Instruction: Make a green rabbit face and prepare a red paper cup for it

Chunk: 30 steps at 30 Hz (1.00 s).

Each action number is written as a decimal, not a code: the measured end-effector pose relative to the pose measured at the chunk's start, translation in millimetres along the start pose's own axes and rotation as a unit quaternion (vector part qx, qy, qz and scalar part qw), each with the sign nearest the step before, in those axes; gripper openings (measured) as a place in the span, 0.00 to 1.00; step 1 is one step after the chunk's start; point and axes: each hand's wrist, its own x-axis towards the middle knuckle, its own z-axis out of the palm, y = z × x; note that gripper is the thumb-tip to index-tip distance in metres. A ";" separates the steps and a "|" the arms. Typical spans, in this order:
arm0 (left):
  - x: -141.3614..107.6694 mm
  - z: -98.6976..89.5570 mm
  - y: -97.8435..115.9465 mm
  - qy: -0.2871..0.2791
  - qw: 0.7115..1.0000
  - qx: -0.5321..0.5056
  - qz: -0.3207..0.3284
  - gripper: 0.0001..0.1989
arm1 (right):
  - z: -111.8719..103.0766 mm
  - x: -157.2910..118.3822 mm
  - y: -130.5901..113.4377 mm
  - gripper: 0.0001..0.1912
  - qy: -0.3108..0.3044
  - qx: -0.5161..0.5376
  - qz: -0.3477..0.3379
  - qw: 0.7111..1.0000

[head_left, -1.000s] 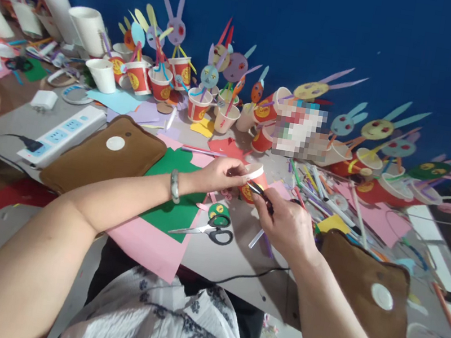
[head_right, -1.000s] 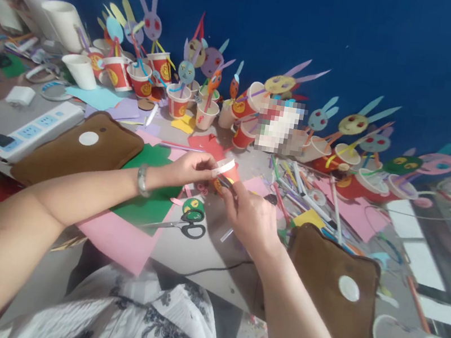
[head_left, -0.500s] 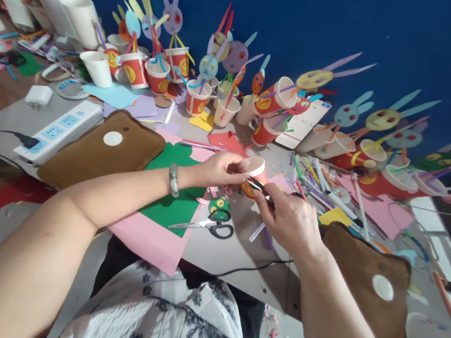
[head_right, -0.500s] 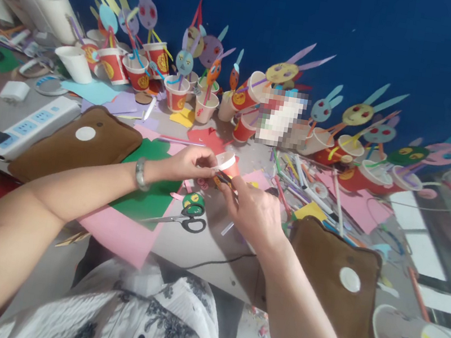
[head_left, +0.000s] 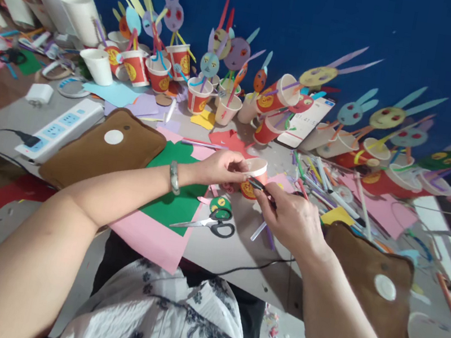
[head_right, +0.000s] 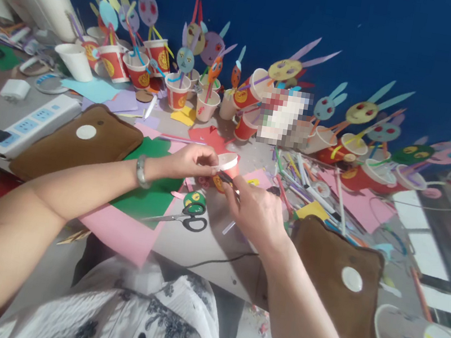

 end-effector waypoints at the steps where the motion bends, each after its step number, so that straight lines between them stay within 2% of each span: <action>1: -0.1 -0.2 -0.1 0.000 1.000 -0.005 -0.004 0.26 | -0.7 0.1 -0.1 0.26 0.000 0.002 0.000 1.000; 8: -0.1 1.3 -1.7 -0.024 0.999 -0.033 -0.003 0.27 | -7.3 -2.0 0.4 0.24 -0.021 0.030 0.001 0.999; 17: -0.9 4.0 -3.6 -0.039 0.999 -0.020 0.001 0.25 | -17.4 -5.5 -1.4 0.23 -0.051 0.006 0.001 0.999; 30: -1.8 6.5 -3.4 -0.025 0.999 -0.037 -0.012 0.26 | -18.0 -1.7 -2.0 0.23 -0.053 0.074 0.009 0.996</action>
